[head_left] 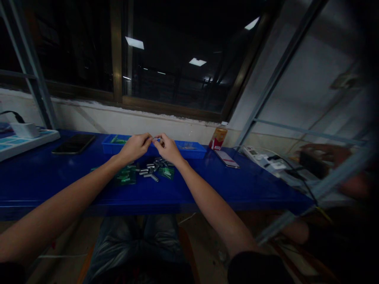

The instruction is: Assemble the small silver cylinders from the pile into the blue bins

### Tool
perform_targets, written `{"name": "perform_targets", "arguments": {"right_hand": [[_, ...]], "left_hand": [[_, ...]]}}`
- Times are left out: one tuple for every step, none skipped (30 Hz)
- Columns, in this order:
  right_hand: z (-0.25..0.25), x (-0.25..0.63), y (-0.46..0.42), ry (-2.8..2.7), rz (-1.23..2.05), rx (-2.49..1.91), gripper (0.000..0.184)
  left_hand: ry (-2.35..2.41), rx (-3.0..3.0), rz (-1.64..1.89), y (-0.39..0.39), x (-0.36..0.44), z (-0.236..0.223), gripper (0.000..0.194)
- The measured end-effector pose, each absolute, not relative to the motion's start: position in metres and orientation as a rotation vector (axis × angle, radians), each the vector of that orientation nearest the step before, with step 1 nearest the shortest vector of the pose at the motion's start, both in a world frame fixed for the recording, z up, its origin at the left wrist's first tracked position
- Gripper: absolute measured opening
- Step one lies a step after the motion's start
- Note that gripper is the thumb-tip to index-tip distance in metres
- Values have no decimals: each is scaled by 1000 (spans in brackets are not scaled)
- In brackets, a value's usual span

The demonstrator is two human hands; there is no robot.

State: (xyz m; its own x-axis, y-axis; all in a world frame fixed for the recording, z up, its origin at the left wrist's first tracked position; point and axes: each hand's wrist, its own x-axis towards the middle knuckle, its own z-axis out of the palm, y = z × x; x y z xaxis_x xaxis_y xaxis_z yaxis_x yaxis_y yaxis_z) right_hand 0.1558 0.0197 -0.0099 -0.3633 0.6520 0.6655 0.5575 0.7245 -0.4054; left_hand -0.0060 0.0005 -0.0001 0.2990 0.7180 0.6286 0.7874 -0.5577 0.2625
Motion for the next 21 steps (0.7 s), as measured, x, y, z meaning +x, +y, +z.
{"name": "perform_targets", "arguments": {"right_hand": [[-10, 156, 20, -2062, 142, -906, 26], [-10, 156, 21, -2072, 137, -901, 25], [-10, 157, 22, -2085, 126, -903, 24], [-10, 158, 25, -2096, 106, -916, 23], [-11, 161, 28, -2098, 77, -941, 23], [-11, 164, 31, -2089, 37, -977, 24], [-11, 168, 36, -2069, -12, -1020, 25], [-12, 172, 40, -2039, -68, -1071, 25], [-13, 177, 44, -2012, -123, -1121, 25], [-14, 181, 48, -1990, -172, -1166, 24], [-15, 186, 52, -1973, -209, -1212, 23], [-16, 189, 55, -1962, -237, -1257, 22], [-18, 191, 57, -1956, -254, -1300, 22], [-19, 193, 59, -1955, -264, -1342, 23], [-21, 193, 60, -1957, -267, -1382, 24], [-22, 193, 60, -1960, -265, -1419, 25], [-23, 193, 60, -1960, -258, -1451, 25], [-24, 192, 60, -1960, -249, -1478, 26], [-25, 191, 59, -1956, -238, -1502, 26], [-25, 191, 58, -1951, -226, -1522, 27], [-24, 191, 57, -1945, -216, -1537, 28]], "left_hand": [[-1442, -2449, -1092, 1, -6, 0, 36], [-1456, -2454, -1076, 1, -6, 0, 38], [-1468, -2471, -1052, 2, -6, 1, 39], [-1480, -2499, -1016, 2, -6, 0, 41], [-1493, -2535, -961, 2, -6, 0, 42], [-1507, -2574, -884, 3, -6, -1, 43], [-1518, -2615, -788, 4, -6, -3, 42], [-1521, -2654, -684, 5, -6, -5, 40], [-1510, -2688, -585, 6, -6, -8, 37], [-1489, -2718, -504, 8, -6, -11, 34], [-1459, -2745, -443, 10, -7, -14, 31], [-1426, -2772, -408, 12, -7, -16, 30], [-1395, -2794, -397, 13, -7, -18, 29], [-1378, -2808, -396, 13, -7, -18, 28], [-1362, -2819, -417, 11, -7, -17, 28], [-1357, -2815, -436, 6, -7, -14, 27], [-1359, -2801, -442, -1, -7, -8, 26], [-1343, -2787, -460, -10, -6, -2, 24], [-1296, -2780, -499, -22, -4, 4, 23], [-1228, -2778, -596, -35, -3, 8, 23], [-1116, -2795, -731, -49, -2, 10, 24]]}}
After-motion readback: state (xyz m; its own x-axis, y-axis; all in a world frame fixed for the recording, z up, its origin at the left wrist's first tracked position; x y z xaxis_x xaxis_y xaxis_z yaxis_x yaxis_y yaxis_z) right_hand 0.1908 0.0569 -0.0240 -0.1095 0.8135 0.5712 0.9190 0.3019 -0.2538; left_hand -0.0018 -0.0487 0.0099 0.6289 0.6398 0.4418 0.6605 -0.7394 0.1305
